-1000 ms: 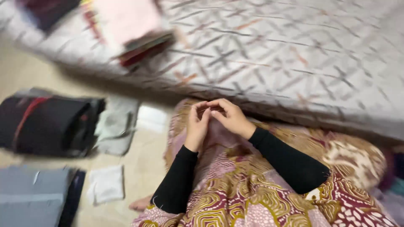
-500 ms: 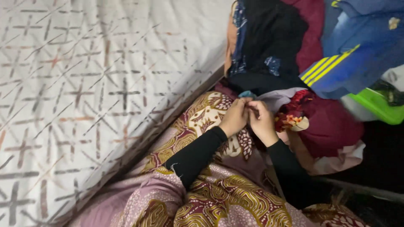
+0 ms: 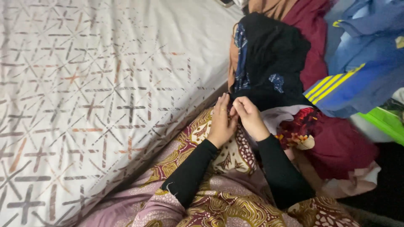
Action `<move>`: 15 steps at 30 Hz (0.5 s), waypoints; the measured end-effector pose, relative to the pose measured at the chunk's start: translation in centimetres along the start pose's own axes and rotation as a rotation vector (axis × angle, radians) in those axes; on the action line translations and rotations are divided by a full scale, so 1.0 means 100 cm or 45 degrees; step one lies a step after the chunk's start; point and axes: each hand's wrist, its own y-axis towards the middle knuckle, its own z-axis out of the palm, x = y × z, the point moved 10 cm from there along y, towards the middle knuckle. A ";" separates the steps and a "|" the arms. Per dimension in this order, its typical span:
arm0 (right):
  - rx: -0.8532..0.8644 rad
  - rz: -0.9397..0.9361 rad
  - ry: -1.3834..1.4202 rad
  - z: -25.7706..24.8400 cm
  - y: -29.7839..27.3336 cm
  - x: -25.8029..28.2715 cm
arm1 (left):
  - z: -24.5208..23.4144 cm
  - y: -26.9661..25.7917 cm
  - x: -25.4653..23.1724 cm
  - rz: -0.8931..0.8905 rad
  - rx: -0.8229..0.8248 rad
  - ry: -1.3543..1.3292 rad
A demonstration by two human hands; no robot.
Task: Fold various items of clothing and organize them on a bed.
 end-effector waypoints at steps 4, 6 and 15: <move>0.131 -0.222 0.015 0.031 0.009 0.082 | -0.053 0.004 0.017 -0.210 -0.086 -0.418; 0.052 -0.260 -0.086 0.017 0.019 0.054 | -0.069 -0.006 0.022 -0.255 -0.171 -0.487; 0.221 0.184 -1.414 0.005 0.000 -0.043 | -0.082 -0.042 0.036 -0.487 0.011 -0.655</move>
